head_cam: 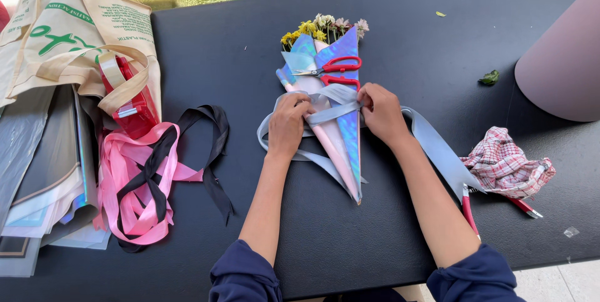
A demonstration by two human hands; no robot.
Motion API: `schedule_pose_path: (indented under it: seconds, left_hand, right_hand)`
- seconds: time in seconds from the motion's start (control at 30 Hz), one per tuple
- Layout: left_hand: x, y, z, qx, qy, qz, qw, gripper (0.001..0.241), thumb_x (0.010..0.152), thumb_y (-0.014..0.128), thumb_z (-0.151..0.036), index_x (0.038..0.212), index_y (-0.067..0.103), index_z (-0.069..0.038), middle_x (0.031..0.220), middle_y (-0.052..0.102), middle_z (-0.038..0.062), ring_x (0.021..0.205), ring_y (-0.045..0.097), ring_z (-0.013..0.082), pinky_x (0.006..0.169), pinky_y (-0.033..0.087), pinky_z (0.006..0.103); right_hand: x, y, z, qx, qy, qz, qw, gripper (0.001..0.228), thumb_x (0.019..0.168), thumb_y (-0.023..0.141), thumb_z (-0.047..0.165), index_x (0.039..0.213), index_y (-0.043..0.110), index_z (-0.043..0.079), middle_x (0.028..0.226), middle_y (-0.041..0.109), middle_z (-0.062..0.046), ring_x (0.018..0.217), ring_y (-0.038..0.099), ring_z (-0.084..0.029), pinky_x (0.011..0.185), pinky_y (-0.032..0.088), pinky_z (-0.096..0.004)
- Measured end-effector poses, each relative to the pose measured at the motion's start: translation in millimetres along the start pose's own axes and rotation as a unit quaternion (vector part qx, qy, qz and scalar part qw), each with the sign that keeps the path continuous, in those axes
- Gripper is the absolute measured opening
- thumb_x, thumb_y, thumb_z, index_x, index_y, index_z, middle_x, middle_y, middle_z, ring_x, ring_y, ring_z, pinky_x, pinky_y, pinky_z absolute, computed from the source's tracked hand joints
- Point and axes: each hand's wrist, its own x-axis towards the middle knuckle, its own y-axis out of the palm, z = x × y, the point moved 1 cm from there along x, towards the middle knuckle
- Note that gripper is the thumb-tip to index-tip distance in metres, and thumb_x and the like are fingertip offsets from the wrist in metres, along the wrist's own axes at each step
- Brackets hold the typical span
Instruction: The person wraps flowers in decorative paper, folding the sheets around the stems and securing the bouquet with a grey ribbon tied into a bow.
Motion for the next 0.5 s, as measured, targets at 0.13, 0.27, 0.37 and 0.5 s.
schedule_pose_path:
  seconds: [0.13, 0.27, 0.37, 0.5]
  left_hand:
    - [-2.0, -18.5, 4.1, -0.024, -0.011, -0.030, 0.999, 0.032, 0.077, 0.072, 0.007, 0.096, 0.063, -0.017, 0.115, 0.054, 0.001, 0.116, 0.057, 0.0286, 0.096, 0.052, 0.0419]
    - [-9.6, -45.8, -1.8, -0.116, -0.089, -0.042, 0.988, 0.047, 0.073, 0.060, 0.017, 0.107, 0.048, -0.012, 0.119, 0.045, 0.006, 0.119, 0.047, 0.0325, 0.101, 0.043, 0.0472]
    - [-16.3, -51.8, 4.6, -0.130, -0.137, -0.029, 0.982, 0.051, 0.068, 0.055, 0.012, 0.111, 0.043, -0.013, 0.123, 0.046, 0.007, 0.116, 0.050, 0.0300, 0.097, 0.043, 0.0467]
    - [-29.5, -49.2, 20.5, -0.071, -0.193, 0.038, 0.978, 0.051, 0.076, 0.048, 0.012, 0.119, 0.044, -0.016, 0.125, 0.049, 0.003, 0.105, 0.064, 0.0237, 0.092, 0.046, 0.0413]
  right_hand:
    - [-4.4, -20.6, 11.7, 0.173, 0.081, 0.050, 0.980, 0.029, 0.073, 0.074, -0.014, 0.096, 0.065, 0.002, 0.087, 0.063, -0.013, 0.088, 0.069, -0.031, 0.077, 0.060, -0.036]
    - [-7.5, -33.2, 15.0, 0.127, 0.117, 0.057, 0.983, 0.032, 0.078, 0.076, -0.010, 0.105, 0.062, 0.002, 0.102, 0.059, -0.013, 0.100, 0.067, -0.030, 0.082, 0.059, -0.035]
    - [-10.2, -34.2, 5.7, 0.067, 0.116, 0.053, 0.990, 0.029, 0.082, 0.074, -0.005, 0.108, 0.063, 0.005, 0.105, 0.061, -0.014, 0.102, 0.066, -0.032, 0.082, 0.059, -0.036]
    - [-14.3, -28.1, -25.8, -0.057, 0.090, 0.020, 0.994, 0.020, 0.087, 0.076, 0.003, 0.100, 0.067, 0.015, 0.086, 0.063, -0.001, 0.093, 0.064, -0.024, 0.080, 0.054, -0.037]
